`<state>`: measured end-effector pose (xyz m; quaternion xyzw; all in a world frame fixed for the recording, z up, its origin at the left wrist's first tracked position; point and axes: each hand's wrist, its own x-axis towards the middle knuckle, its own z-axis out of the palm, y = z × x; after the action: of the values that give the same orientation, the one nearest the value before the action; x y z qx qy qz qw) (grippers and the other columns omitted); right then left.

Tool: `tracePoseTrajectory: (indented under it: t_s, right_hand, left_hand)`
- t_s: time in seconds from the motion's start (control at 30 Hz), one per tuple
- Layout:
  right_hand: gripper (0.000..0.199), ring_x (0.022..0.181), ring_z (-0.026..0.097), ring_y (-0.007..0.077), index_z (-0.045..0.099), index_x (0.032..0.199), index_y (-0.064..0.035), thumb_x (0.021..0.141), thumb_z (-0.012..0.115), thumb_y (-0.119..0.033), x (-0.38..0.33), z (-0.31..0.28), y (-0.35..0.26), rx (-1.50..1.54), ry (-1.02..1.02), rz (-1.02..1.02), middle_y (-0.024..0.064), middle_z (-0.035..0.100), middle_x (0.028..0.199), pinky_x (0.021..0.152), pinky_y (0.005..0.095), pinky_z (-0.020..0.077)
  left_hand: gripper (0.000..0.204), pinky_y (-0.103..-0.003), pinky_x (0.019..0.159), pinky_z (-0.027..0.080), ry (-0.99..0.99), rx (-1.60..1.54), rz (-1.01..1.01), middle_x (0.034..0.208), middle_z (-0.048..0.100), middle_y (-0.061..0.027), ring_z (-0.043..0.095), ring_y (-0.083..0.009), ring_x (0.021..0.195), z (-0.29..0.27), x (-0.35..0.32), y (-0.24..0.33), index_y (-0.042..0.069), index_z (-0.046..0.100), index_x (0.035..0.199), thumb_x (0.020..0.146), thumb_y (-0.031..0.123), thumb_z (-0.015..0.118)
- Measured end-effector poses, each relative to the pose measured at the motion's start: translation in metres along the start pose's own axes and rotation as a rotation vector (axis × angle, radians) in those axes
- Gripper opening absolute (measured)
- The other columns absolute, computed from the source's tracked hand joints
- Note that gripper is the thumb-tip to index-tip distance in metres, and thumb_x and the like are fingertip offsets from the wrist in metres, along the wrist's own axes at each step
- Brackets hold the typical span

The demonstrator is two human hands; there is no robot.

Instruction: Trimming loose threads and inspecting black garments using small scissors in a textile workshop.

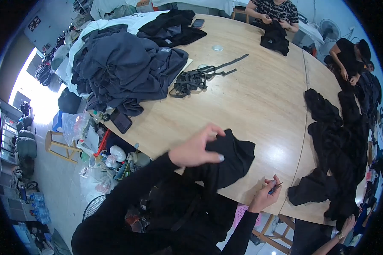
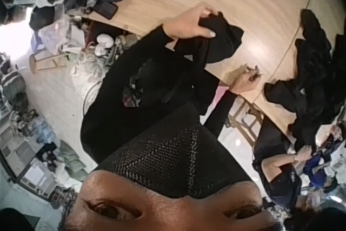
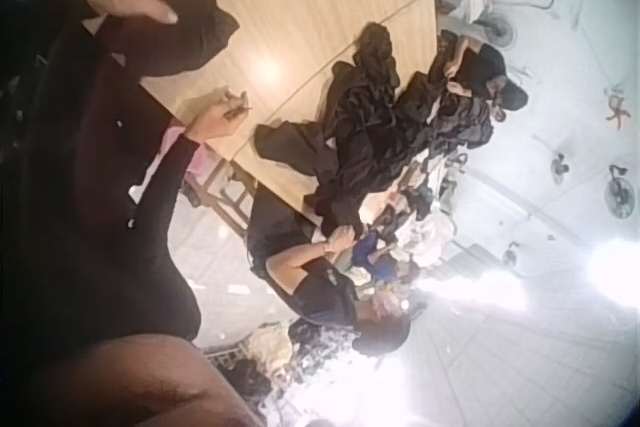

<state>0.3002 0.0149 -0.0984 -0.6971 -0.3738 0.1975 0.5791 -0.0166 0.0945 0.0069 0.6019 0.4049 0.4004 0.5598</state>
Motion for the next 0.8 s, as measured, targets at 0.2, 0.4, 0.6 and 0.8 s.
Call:
tracePoseTrajectory:
  t_s: [0.2,0.4,0.6,0.8]
  right_hand:
    - [0.025,0.089,0.062,0.0138,0.071,0.129,-0.0002,0.116,0.056,-0.016,0.004,0.005,-0.003,-0.001,0.02,-0.038,0.0048,0.067,0.09,0.087,0.0314,0.0492]
    - [0.027,0.082,0.057,0.0099,0.071,0.13,0.0001,0.116,0.057,-0.018,0.006,0.01,0.005,0.022,0.021,-0.055,0.0035,0.068,0.089,0.075,0.0272,0.045]
    - [0.027,0.083,0.059,0.01,0.071,0.128,0.0014,0.116,0.056,-0.018,0.001,0.005,-0.005,0.018,0.008,-0.037,0.0035,0.067,0.088,0.078,0.0282,0.0466]
    - [0.027,0.085,0.06,0.0108,0.071,0.126,0.003,0.116,0.057,-0.018,0.001,0.007,-0.005,0.02,-0.039,-0.053,0.0038,0.067,0.088,0.08,0.0284,0.047]
  left_hand:
    - [0.046,-0.031,0.101,0.054,0.494,0.242,0.413,0.118,0.072,-0.0071,0.07,-0.017,0.109,-0.181,0.107,0.113,-0.001,0.065,0.13,0.089,0.01,0.084]
    - [0.057,-0.035,0.112,0.047,0.79,-0.058,1.038,0.136,0.06,-0.0146,0.062,-0.0224,0.128,-0.276,0.119,0.228,0.002,0.035,0.155,0.105,0.003,0.062]
    - [0.039,-0.037,0.096,0.057,0.741,0.751,0.751,0.13,0.07,-0.0149,0.071,-0.0254,0.111,-0.152,0.031,0.121,0.001,0.061,0.131,0.093,-0.002,0.07]
    - [0.047,-0.048,0.118,0.046,-0.465,1.293,0.094,0.148,0.064,-0.0162,0.059,-0.0344,0.14,-0.084,-0.076,0.031,0.007,0.067,0.139,0.098,0.025,0.077]
